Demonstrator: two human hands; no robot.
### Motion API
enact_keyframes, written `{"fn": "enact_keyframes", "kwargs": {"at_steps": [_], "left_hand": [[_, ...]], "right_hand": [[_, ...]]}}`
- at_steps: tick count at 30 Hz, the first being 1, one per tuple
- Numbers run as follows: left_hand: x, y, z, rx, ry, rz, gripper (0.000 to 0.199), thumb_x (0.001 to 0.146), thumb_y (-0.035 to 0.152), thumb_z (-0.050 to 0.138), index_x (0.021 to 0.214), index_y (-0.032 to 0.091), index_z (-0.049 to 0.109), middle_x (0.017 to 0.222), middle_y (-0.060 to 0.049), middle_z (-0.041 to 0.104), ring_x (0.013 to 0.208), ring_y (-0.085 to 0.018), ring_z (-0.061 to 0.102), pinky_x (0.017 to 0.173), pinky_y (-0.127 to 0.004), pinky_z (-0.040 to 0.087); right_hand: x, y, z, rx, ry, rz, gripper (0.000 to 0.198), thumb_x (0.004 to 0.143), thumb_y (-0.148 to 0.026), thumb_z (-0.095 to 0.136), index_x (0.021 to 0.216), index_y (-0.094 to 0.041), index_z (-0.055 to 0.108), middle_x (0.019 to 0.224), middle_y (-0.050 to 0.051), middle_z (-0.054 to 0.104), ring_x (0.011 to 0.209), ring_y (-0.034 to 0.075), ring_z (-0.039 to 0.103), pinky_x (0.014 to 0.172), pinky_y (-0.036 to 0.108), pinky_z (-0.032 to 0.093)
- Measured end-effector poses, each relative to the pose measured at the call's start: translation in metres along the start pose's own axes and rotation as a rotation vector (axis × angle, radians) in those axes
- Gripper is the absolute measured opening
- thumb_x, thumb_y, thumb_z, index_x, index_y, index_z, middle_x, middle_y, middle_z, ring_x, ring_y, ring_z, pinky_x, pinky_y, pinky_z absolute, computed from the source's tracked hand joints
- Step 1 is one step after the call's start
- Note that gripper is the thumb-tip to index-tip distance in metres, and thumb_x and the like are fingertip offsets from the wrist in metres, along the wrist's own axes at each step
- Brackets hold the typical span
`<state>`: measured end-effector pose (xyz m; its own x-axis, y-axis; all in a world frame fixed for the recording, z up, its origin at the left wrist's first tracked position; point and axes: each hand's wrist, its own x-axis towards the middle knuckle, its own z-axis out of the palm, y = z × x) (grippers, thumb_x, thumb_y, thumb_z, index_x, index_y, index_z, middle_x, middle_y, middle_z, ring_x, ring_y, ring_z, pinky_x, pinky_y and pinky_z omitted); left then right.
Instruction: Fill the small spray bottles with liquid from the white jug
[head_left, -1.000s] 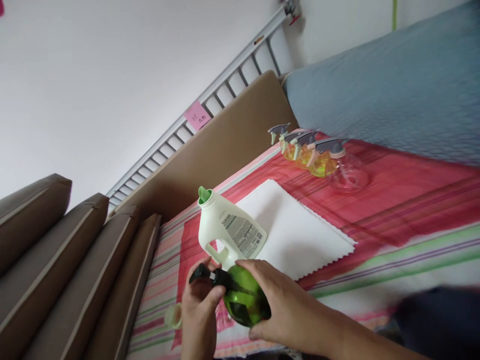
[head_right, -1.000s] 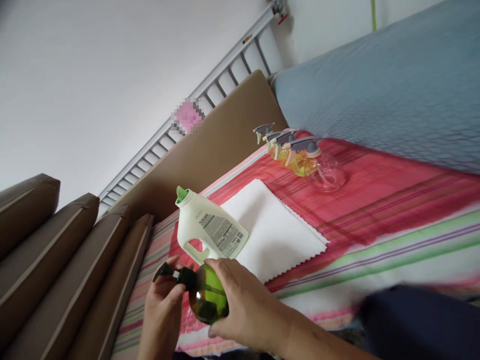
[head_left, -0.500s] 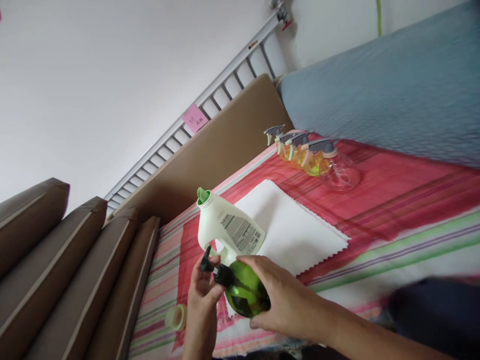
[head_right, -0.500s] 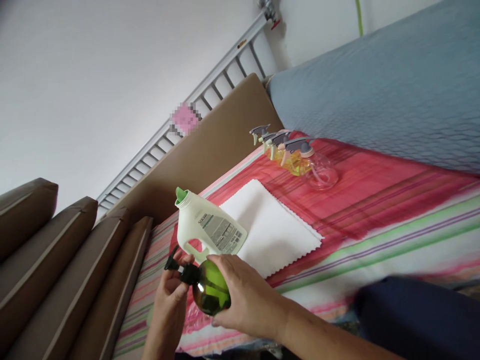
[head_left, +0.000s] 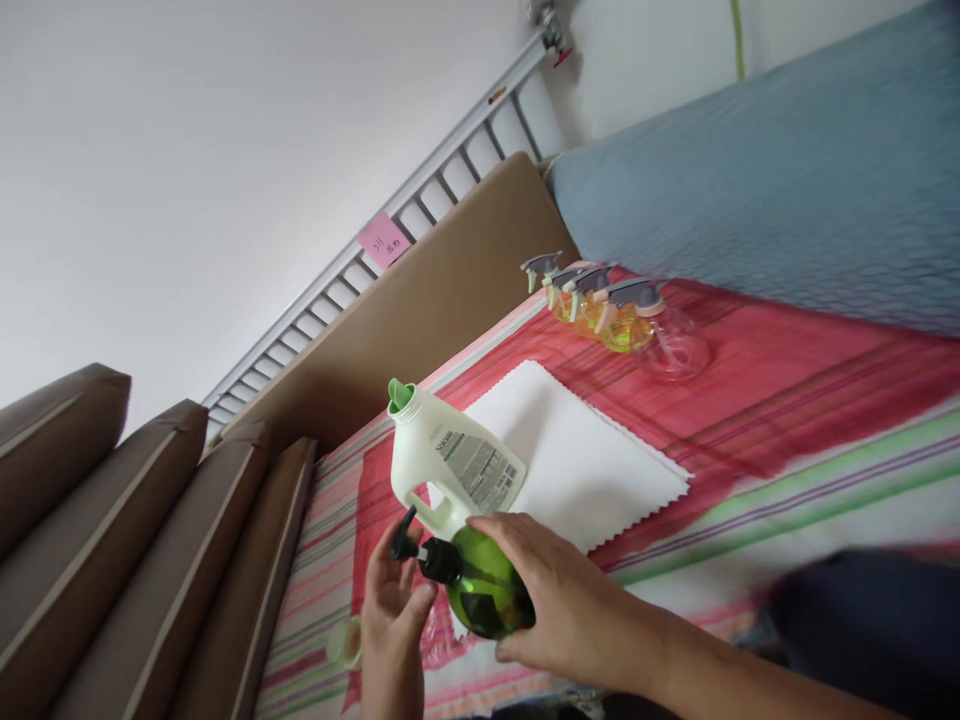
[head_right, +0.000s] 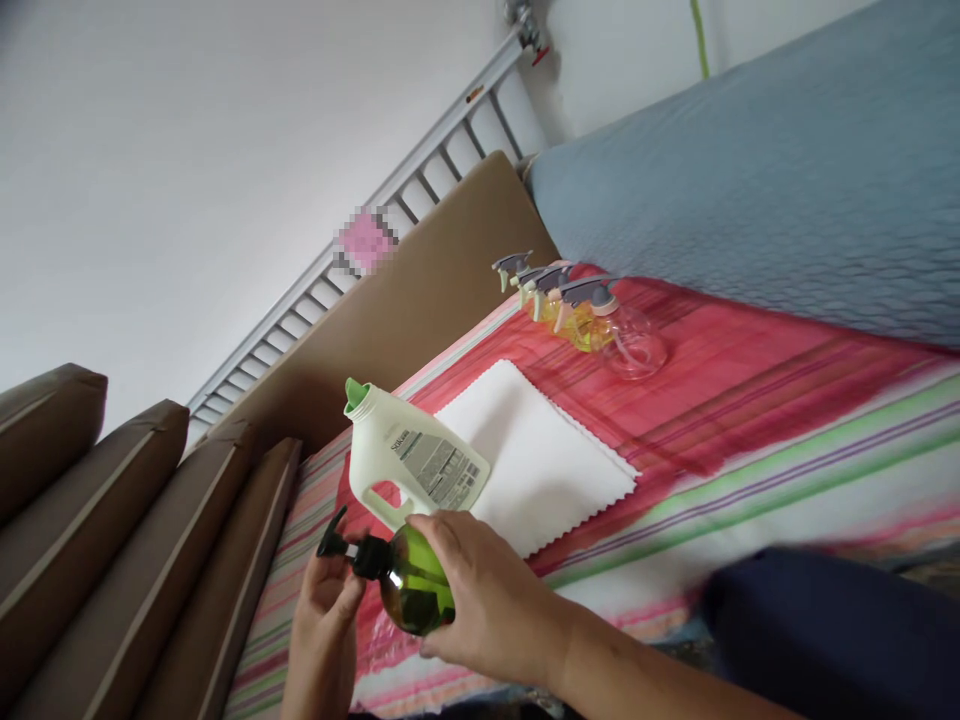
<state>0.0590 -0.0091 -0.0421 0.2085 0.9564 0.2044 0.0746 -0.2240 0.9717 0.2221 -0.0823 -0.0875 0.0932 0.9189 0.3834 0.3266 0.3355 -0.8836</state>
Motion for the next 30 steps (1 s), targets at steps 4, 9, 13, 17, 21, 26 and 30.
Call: {"fn": "enact_keyframes", "kwargs": {"at_steps": [4,9,13,17,21,26,30], "left_hand": [[-0.006,0.004,0.004,-0.034,0.028,0.048,0.057,0.057,0.026,0.081,0.109,0.027,0.057,0.090,0.000,0.065,0.085,-0.017,0.061,0.079,-0.029,0.049],[-0.004,0.009,0.003,-0.121,-0.130,-0.089,0.069,0.063,0.030,0.077,0.125,0.029,0.048,0.101,-0.007,0.067,0.093,-0.023,0.061,0.081,-0.034,0.049],[-0.005,0.011,0.004,-0.176,-0.207,-0.107,0.073,0.061,0.032,0.079,0.126,0.034,0.046,0.114,-0.006,0.062,0.104,-0.024,0.056,0.082,-0.032,0.048],[-0.006,0.004,0.003,-0.132,-0.119,-0.059,0.068,0.059,0.021,0.080,0.120,0.032,0.053,0.094,0.000,0.065,0.086,-0.016,0.060,0.078,-0.026,0.049],[-0.004,0.005,0.003,-0.168,-0.224,-0.144,0.070,0.062,0.028,0.078,0.126,0.028,0.049,0.105,-0.008,0.065,0.102,-0.026,0.057,0.086,-0.037,0.047],[-0.005,0.004,0.008,-0.106,-0.116,-0.073,0.071,0.058,0.032,0.080,0.123,0.030,0.051,0.104,-0.004,0.064,0.097,-0.021,0.058,0.083,-0.030,0.048],[-0.004,-0.002,0.004,-0.112,-0.120,-0.111,0.071,0.059,0.026,0.080,0.124,0.027,0.051,0.097,-0.005,0.066,0.092,-0.021,0.061,0.082,-0.031,0.048]], "right_hand": [[0.000,0.000,0.002,-0.033,-0.002,-0.033,0.082,0.052,-0.014,0.070,0.127,-0.022,0.040,0.122,0.008,0.051,0.112,0.026,0.046,0.097,0.040,0.036],[-0.001,-0.003,-0.002,0.029,-0.065,0.046,0.085,0.049,-0.015,0.074,0.127,-0.020,0.041,0.119,0.009,0.052,0.111,0.027,0.048,0.096,0.040,0.038],[-0.001,-0.006,-0.004,0.032,-0.059,0.044,0.085,0.050,-0.013,0.074,0.128,-0.018,0.040,0.120,0.010,0.051,0.112,0.025,0.046,0.098,0.039,0.036],[-0.002,-0.006,-0.004,0.034,-0.071,0.037,0.085,0.050,-0.012,0.073,0.128,-0.019,0.041,0.119,0.010,0.051,0.110,0.026,0.047,0.096,0.040,0.038],[-0.002,-0.005,-0.006,0.072,-0.091,0.081,0.088,0.048,-0.016,0.077,0.128,-0.020,0.040,0.122,0.010,0.051,0.113,0.026,0.047,0.097,0.039,0.038],[-0.002,-0.005,-0.004,0.031,-0.066,0.067,0.087,0.050,-0.014,0.076,0.129,-0.019,0.040,0.120,0.010,0.051,0.112,0.025,0.047,0.098,0.039,0.037],[-0.003,-0.004,-0.005,0.078,-0.096,0.083,0.087,0.049,-0.014,0.075,0.128,-0.020,0.040,0.123,0.009,0.051,0.114,0.025,0.047,0.099,0.038,0.037]]}}
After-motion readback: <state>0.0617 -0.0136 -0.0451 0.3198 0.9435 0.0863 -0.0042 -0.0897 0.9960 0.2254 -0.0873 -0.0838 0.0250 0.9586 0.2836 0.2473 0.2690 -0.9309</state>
